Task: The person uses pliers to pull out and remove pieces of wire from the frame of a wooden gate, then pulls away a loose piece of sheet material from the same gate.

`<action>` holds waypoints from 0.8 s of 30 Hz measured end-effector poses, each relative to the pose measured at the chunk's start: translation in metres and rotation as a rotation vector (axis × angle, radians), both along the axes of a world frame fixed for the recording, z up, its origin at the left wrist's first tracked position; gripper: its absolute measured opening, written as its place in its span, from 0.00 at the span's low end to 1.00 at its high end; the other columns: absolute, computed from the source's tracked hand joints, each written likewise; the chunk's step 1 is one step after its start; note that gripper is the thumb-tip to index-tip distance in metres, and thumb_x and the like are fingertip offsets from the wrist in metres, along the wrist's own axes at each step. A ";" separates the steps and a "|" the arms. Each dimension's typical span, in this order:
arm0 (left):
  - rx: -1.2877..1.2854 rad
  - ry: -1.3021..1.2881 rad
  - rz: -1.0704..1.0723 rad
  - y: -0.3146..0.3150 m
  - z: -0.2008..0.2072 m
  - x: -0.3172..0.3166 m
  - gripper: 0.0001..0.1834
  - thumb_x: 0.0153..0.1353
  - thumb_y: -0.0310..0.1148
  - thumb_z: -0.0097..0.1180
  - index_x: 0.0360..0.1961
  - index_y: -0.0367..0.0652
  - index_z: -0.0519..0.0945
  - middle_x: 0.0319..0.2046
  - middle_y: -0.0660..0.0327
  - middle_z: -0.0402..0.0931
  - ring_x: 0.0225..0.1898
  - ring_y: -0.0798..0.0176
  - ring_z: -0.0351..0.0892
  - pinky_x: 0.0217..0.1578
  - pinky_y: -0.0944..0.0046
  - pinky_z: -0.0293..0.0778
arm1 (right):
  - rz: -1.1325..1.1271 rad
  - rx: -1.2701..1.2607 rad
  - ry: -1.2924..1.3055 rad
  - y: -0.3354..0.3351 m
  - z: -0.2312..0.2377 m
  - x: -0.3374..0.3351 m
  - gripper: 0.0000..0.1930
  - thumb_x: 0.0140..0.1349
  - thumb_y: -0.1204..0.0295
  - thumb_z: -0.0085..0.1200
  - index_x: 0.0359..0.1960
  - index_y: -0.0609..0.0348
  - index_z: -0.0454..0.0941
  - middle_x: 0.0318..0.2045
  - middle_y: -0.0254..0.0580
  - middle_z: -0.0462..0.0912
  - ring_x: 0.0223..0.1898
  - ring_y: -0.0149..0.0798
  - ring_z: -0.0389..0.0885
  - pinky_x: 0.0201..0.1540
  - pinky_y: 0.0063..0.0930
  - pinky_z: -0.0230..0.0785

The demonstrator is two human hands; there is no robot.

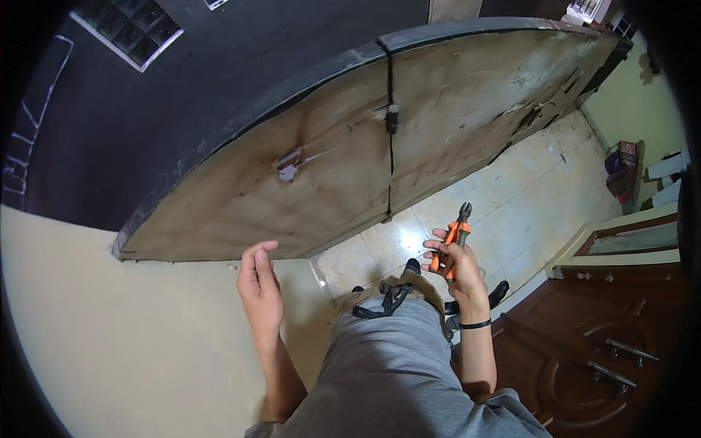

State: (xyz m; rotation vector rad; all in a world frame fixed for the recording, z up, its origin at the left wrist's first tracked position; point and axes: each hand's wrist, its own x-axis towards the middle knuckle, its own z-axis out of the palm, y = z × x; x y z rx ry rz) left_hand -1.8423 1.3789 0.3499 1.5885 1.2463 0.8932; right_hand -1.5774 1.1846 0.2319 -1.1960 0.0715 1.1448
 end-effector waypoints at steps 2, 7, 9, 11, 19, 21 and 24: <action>0.113 0.091 0.045 -0.003 -0.011 0.011 0.12 0.78 0.35 0.51 0.42 0.39 0.82 0.20 0.76 0.58 0.22 0.79 0.53 0.24 0.74 0.51 | 0.003 0.018 0.041 0.005 -0.004 0.011 0.23 0.68 0.73 0.46 0.64 0.65 0.68 0.48 0.49 0.82 0.44 0.40 0.84 0.45 0.38 0.85; 0.363 0.161 0.147 -0.006 0.006 0.043 0.06 0.72 0.29 0.61 0.38 0.38 0.82 0.18 0.75 0.60 0.21 0.80 0.51 0.23 0.72 0.47 | 0.123 0.076 0.075 0.031 0.000 0.030 0.24 0.69 0.72 0.46 0.66 0.63 0.67 0.52 0.49 0.81 0.48 0.39 0.83 0.47 0.39 0.84; 0.480 0.228 0.197 -0.001 0.024 0.052 0.05 0.70 0.28 0.64 0.37 0.38 0.82 0.17 0.74 0.60 0.21 0.80 0.51 0.22 0.72 0.47 | 0.209 0.122 0.058 0.045 0.008 0.029 0.24 0.70 0.72 0.46 0.67 0.62 0.67 0.52 0.48 0.81 0.48 0.38 0.82 0.47 0.38 0.82; 0.604 0.227 0.225 0.008 0.032 0.056 0.06 0.69 0.28 0.65 0.35 0.38 0.82 0.18 0.74 0.61 0.21 0.79 0.50 0.22 0.72 0.46 | 0.273 0.133 0.050 0.059 0.021 0.028 0.23 0.70 0.72 0.46 0.66 0.62 0.67 0.51 0.47 0.80 0.48 0.37 0.82 0.48 0.36 0.81; 0.874 0.210 -0.042 0.039 0.053 0.102 0.04 0.65 0.26 0.68 0.36 0.38 0.84 0.24 0.68 0.78 0.19 0.76 0.57 0.21 0.71 0.53 | 0.076 0.122 0.086 0.043 0.013 0.029 0.22 0.71 0.71 0.46 0.65 0.61 0.67 0.50 0.46 0.80 0.45 0.36 0.82 0.45 0.38 0.83; 0.976 0.217 -0.138 0.051 0.058 0.116 0.04 0.63 0.25 0.69 0.37 0.39 0.85 0.26 0.67 0.80 0.19 0.74 0.58 0.21 0.69 0.54 | -0.039 0.096 0.108 0.033 0.006 0.027 0.22 0.71 0.71 0.46 0.65 0.61 0.67 0.49 0.46 0.80 0.43 0.36 0.82 0.44 0.38 0.83; 1.183 0.215 -0.298 0.071 0.072 0.148 0.06 0.62 0.25 0.70 0.39 0.38 0.85 0.29 0.65 0.82 0.21 0.72 0.62 0.22 0.68 0.56 | -0.185 0.067 0.064 0.024 -0.002 0.031 0.21 0.71 0.71 0.46 0.64 0.62 0.67 0.48 0.47 0.81 0.40 0.34 0.82 0.40 0.35 0.82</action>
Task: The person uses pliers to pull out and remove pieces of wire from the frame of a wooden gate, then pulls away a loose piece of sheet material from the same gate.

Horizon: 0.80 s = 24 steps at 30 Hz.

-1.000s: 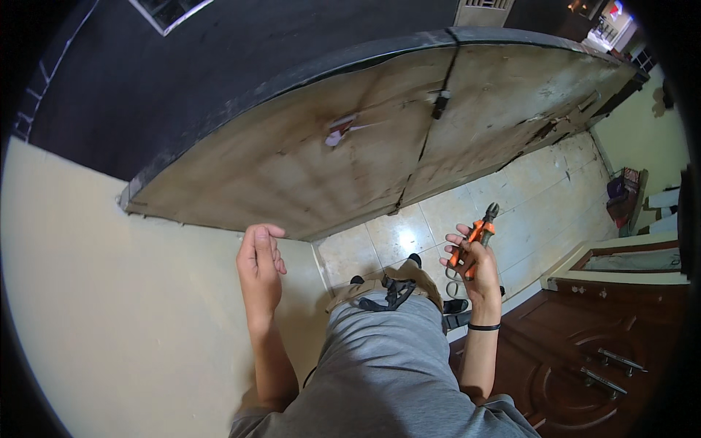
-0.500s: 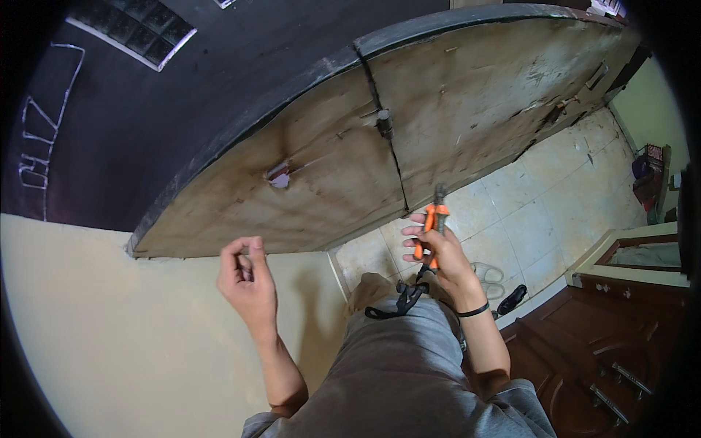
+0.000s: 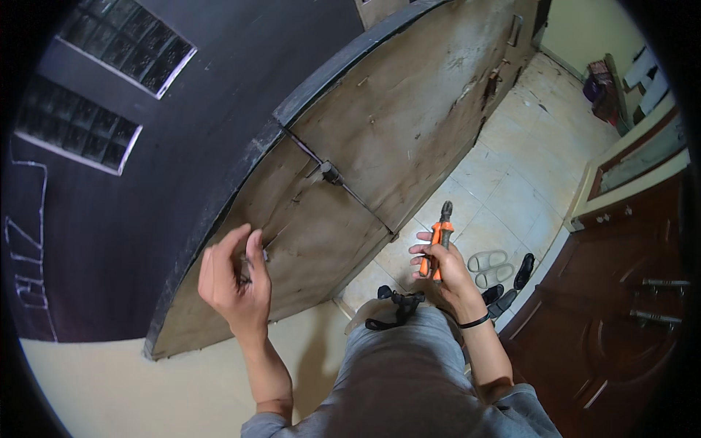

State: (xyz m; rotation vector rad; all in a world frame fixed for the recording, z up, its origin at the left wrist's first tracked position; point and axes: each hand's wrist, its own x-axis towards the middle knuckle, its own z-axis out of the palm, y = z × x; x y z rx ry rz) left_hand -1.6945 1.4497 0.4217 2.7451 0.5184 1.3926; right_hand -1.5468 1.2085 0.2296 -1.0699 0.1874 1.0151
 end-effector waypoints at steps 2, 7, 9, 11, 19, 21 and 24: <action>0.151 0.056 -0.086 0.011 0.013 0.023 0.08 0.62 0.26 0.71 0.41 0.38 0.85 0.31 0.64 0.84 0.22 0.70 0.65 0.23 0.67 0.59 | -0.061 -0.052 -0.070 0.002 0.000 0.004 0.21 0.70 0.71 0.47 0.64 0.61 0.67 0.47 0.47 0.81 0.39 0.34 0.82 0.39 0.33 0.80; 0.278 0.144 -0.072 0.028 0.044 0.097 0.15 0.59 0.40 0.74 0.42 0.45 0.85 0.24 0.62 0.76 0.24 0.62 0.66 0.30 0.60 0.64 | -0.234 -0.387 -1.107 0.082 -0.001 0.043 0.26 0.63 0.74 0.55 0.62 0.66 0.66 0.58 0.55 0.76 0.50 0.49 0.80 0.52 0.42 0.74; 0.237 0.203 -0.028 0.034 0.047 0.119 0.19 0.58 0.46 0.75 0.43 0.46 0.85 0.21 0.62 0.72 0.24 0.62 0.66 0.30 0.60 0.64 | -0.288 -0.502 -1.292 0.121 0.026 0.062 0.28 0.56 0.75 0.61 0.59 0.65 0.67 0.55 0.59 0.74 0.57 0.57 0.74 0.59 0.51 0.64; 0.170 0.260 0.029 0.043 0.047 0.131 0.22 0.56 0.50 0.75 0.43 0.46 0.86 0.18 0.62 0.69 0.23 0.62 0.64 0.28 0.60 0.63 | -0.307 -0.628 -1.338 0.147 0.052 0.070 0.31 0.54 0.74 0.64 0.61 0.63 0.66 0.55 0.57 0.73 0.58 0.57 0.71 0.59 0.51 0.62; -0.034 0.224 0.011 0.050 0.043 0.138 0.20 0.55 0.47 0.77 0.36 0.41 0.88 0.13 0.63 0.61 0.19 0.67 0.57 0.23 0.62 0.56 | -0.402 -0.726 -1.466 0.172 0.062 0.096 0.37 0.50 0.72 0.69 0.62 0.61 0.64 0.58 0.54 0.68 0.59 0.55 0.67 0.56 0.51 0.58; -0.045 0.237 0.029 0.049 0.044 0.139 0.20 0.53 0.48 0.78 0.35 0.41 0.88 0.15 0.63 0.67 0.19 0.66 0.60 0.26 0.62 0.58 | -0.392 -0.734 -1.469 0.173 0.064 0.096 0.37 0.51 0.72 0.70 0.62 0.61 0.64 0.57 0.54 0.68 0.59 0.55 0.67 0.56 0.51 0.58; -0.060 0.270 0.064 0.046 0.046 0.139 0.22 0.52 0.50 0.77 0.34 0.42 0.87 0.20 0.61 0.78 0.19 0.61 0.67 0.32 0.62 0.64 | -0.357 -0.752 -1.451 0.175 0.068 0.096 0.37 0.51 0.72 0.70 0.62 0.62 0.64 0.57 0.55 0.68 0.59 0.56 0.67 0.56 0.52 0.59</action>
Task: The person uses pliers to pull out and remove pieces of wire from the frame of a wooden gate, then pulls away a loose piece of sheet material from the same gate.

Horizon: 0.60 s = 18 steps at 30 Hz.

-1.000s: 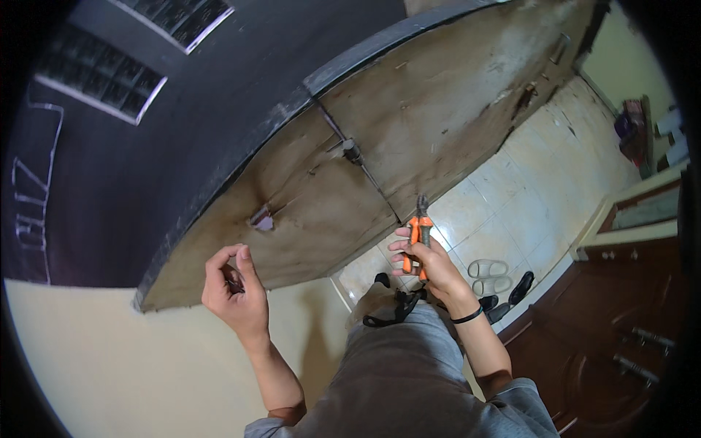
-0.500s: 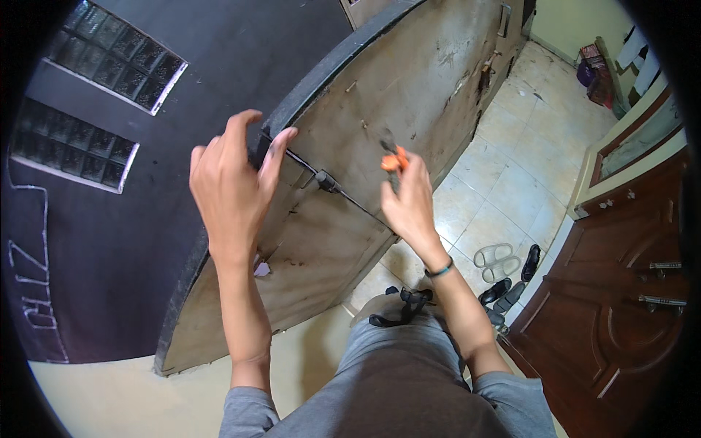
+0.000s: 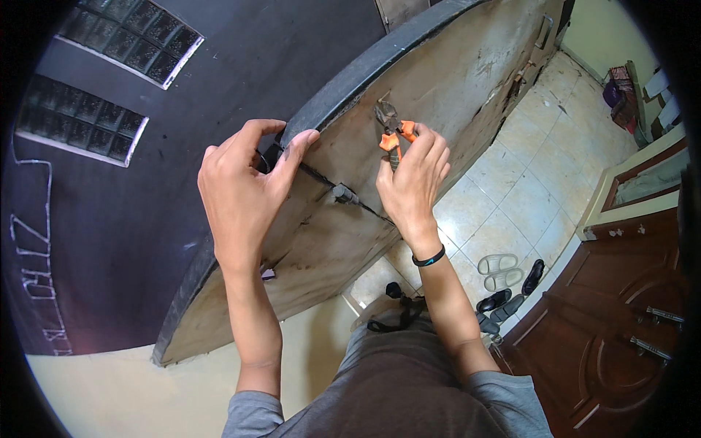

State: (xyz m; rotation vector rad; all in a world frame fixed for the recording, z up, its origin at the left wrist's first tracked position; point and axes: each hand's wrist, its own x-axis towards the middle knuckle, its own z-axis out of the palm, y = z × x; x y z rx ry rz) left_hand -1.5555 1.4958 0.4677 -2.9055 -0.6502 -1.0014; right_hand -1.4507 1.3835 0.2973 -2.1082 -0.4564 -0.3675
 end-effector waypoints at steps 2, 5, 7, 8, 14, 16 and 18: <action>-0.017 -0.005 -0.004 0.001 0.001 0.000 0.21 0.52 0.49 0.77 0.33 0.42 0.87 0.19 0.60 0.78 0.19 0.62 0.67 0.31 0.62 0.64 | 0.019 -0.008 0.020 0.000 0.002 -0.001 0.36 0.51 0.72 0.69 0.61 0.63 0.64 0.56 0.55 0.68 0.58 0.57 0.67 0.57 0.53 0.59; -0.024 0.019 0.014 -0.002 0.003 0.001 0.20 0.52 0.48 0.78 0.33 0.41 0.87 0.19 0.60 0.78 0.19 0.61 0.67 0.31 0.62 0.64 | 0.059 0.009 0.092 0.001 0.004 -0.002 0.35 0.53 0.72 0.68 0.61 0.64 0.64 0.55 0.57 0.68 0.58 0.58 0.67 0.58 0.54 0.59; -0.014 0.007 -0.002 -0.001 0.002 0.001 0.20 0.52 0.47 0.78 0.33 0.41 0.87 0.19 0.60 0.78 0.20 0.61 0.68 0.31 0.62 0.63 | 0.060 0.050 0.129 0.005 0.004 -0.007 0.34 0.53 0.72 0.67 0.61 0.65 0.64 0.55 0.57 0.68 0.58 0.58 0.67 0.58 0.55 0.59; -0.008 0.002 -0.010 -0.001 0.001 0.000 0.20 0.52 0.47 0.78 0.33 0.41 0.87 0.19 0.60 0.78 0.20 0.61 0.69 0.31 0.62 0.63 | 0.060 0.070 0.147 0.007 0.004 -0.009 0.33 0.53 0.72 0.66 0.60 0.65 0.64 0.54 0.57 0.68 0.58 0.59 0.67 0.58 0.55 0.59; 0.048 -0.031 -0.053 0.002 -0.002 0.001 0.20 0.52 0.46 0.78 0.32 0.41 0.86 0.19 0.60 0.78 0.21 0.60 0.72 0.30 0.61 0.63 | -0.031 0.053 0.111 0.013 0.002 -0.011 0.34 0.52 0.72 0.66 0.60 0.65 0.64 0.54 0.56 0.68 0.58 0.58 0.67 0.58 0.53 0.58; 0.054 -0.019 -0.054 0.004 -0.002 0.000 0.20 0.52 0.46 0.78 0.31 0.41 0.85 0.18 0.60 0.77 0.20 0.59 0.72 0.30 0.60 0.63 | -0.049 0.028 0.049 0.008 -0.001 -0.006 0.35 0.50 0.73 0.66 0.60 0.65 0.64 0.55 0.57 0.68 0.58 0.58 0.67 0.58 0.52 0.57; 0.044 -0.010 -0.059 0.006 0.000 0.000 0.20 0.51 0.47 0.78 0.31 0.41 0.85 0.18 0.60 0.76 0.20 0.59 0.72 0.29 0.60 0.63 | -0.072 0.002 -0.019 0.005 -0.001 0.000 0.34 0.50 0.74 0.66 0.59 0.65 0.64 0.56 0.57 0.68 0.58 0.58 0.67 0.57 0.53 0.57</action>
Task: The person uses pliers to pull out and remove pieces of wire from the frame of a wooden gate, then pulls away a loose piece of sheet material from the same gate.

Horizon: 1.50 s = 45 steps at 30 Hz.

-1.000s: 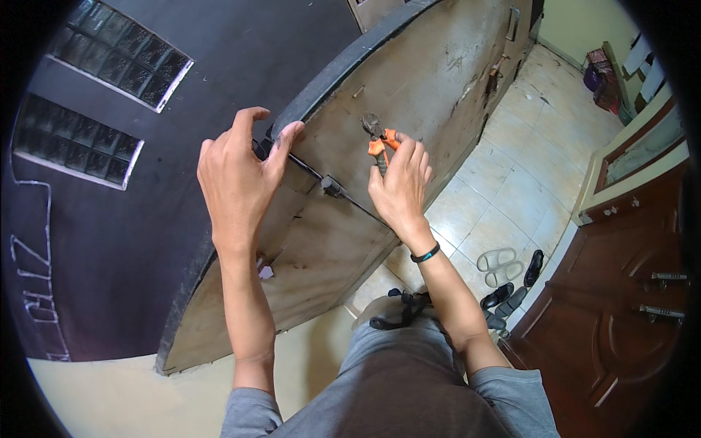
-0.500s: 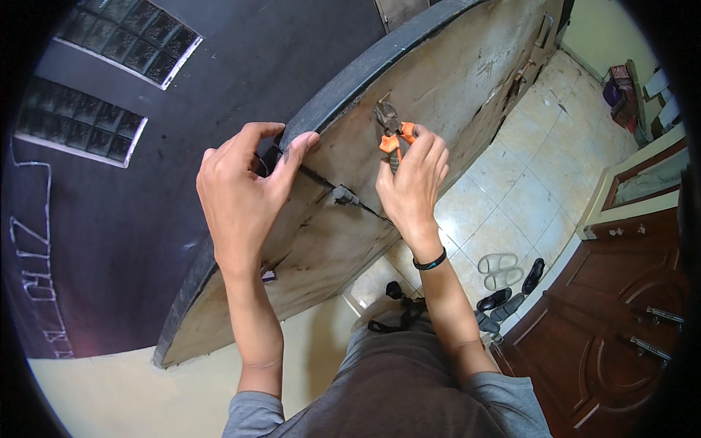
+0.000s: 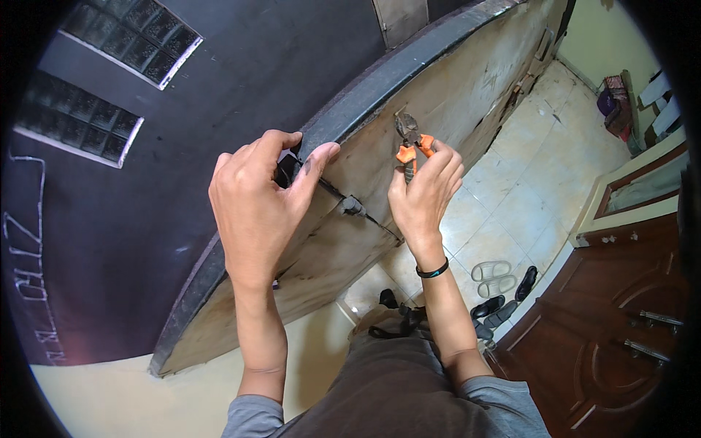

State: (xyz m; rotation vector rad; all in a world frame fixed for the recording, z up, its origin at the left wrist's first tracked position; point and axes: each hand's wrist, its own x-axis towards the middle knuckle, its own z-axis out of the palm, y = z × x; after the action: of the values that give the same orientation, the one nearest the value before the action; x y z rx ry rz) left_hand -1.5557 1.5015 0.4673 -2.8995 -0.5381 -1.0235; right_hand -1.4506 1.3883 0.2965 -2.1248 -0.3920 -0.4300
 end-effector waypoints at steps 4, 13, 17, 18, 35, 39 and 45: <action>-0.077 0.000 -0.021 0.005 0.003 0.001 0.20 0.50 0.45 0.79 0.31 0.40 0.86 0.16 0.61 0.71 0.20 0.61 0.65 0.27 0.61 0.61 | 0.024 -0.023 -0.085 -0.005 -0.005 0.015 0.34 0.48 0.74 0.66 0.59 0.67 0.65 0.56 0.59 0.68 0.57 0.59 0.66 0.57 0.52 0.57; -0.075 -0.024 -0.015 0.006 0.000 0.002 0.20 0.49 0.43 0.81 0.32 0.38 0.87 0.15 0.63 0.66 0.20 0.66 0.57 0.25 0.62 0.56 | 0.104 -0.047 -0.207 -0.010 -0.006 0.039 0.32 0.47 0.76 0.63 0.57 0.67 0.66 0.55 0.61 0.68 0.55 0.60 0.67 0.57 0.55 0.57; -0.074 -0.028 -0.016 0.006 0.000 0.003 0.20 0.48 0.43 0.81 0.33 0.39 0.87 0.15 0.63 0.68 0.21 0.66 0.58 0.25 0.63 0.56 | 0.111 -0.047 -0.217 -0.005 -0.010 0.045 0.30 0.49 0.75 0.64 0.56 0.66 0.67 0.52 0.59 0.70 0.53 0.59 0.68 0.56 0.54 0.59; -0.073 -0.027 -0.021 0.006 0.000 0.003 0.20 0.48 0.43 0.81 0.33 0.39 0.87 0.15 0.63 0.69 0.21 0.66 0.58 0.25 0.63 0.56 | 0.127 -0.040 -0.200 -0.003 -0.012 0.045 0.30 0.50 0.75 0.64 0.56 0.66 0.68 0.51 0.58 0.70 0.53 0.59 0.69 0.56 0.53 0.60; -0.076 -0.014 -0.008 0.008 -0.001 0.003 0.19 0.48 0.41 0.81 0.33 0.39 0.88 0.15 0.63 0.68 0.21 0.68 0.56 0.24 0.63 0.54 | 0.187 0.030 -0.180 -0.009 -0.007 0.043 0.22 0.49 0.74 0.66 0.47 0.62 0.74 0.39 0.52 0.75 0.40 0.56 0.73 0.43 0.46 0.66; -0.054 -0.035 -0.041 0.009 -0.002 0.003 0.20 0.48 0.42 0.81 0.32 0.38 0.87 0.15 0.63 0.68 0.20 0.67 0.56 0.25 0.63 0.55 | 0.083 -0.121 -0.349 -0.030 0.000 0.059 0.28 0.43 0.74 0.66 0.50 0.60 0.73 0.42 0.52 0.73 0.42 0.55 0.72 0.45 0.48 0.63; -0.043 -0.040 -0.076 0.013 -0.003 0.001 0.19 0.49 0.41 0.81 0.31 0.37 0.86 0.14 0.62 0.68 0.18 0.66 0.56 0.26 0.64 0.56 | 0.067 -0.295 -0.617 -0.051 0.016 0.095 0.31 0.42 0.70 0.67 0.52 0.49 0.73 0.43 0.48 0.73 0.42 0.51 0.71 0.43 0.45 0.59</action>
State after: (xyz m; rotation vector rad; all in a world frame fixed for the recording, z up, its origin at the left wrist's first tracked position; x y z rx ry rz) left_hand -1.5544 1.5141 0.4646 -2.9645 -0.4600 -1.0953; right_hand -1.3558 1.3376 0.3125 -2.2152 -0.9209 -1.0472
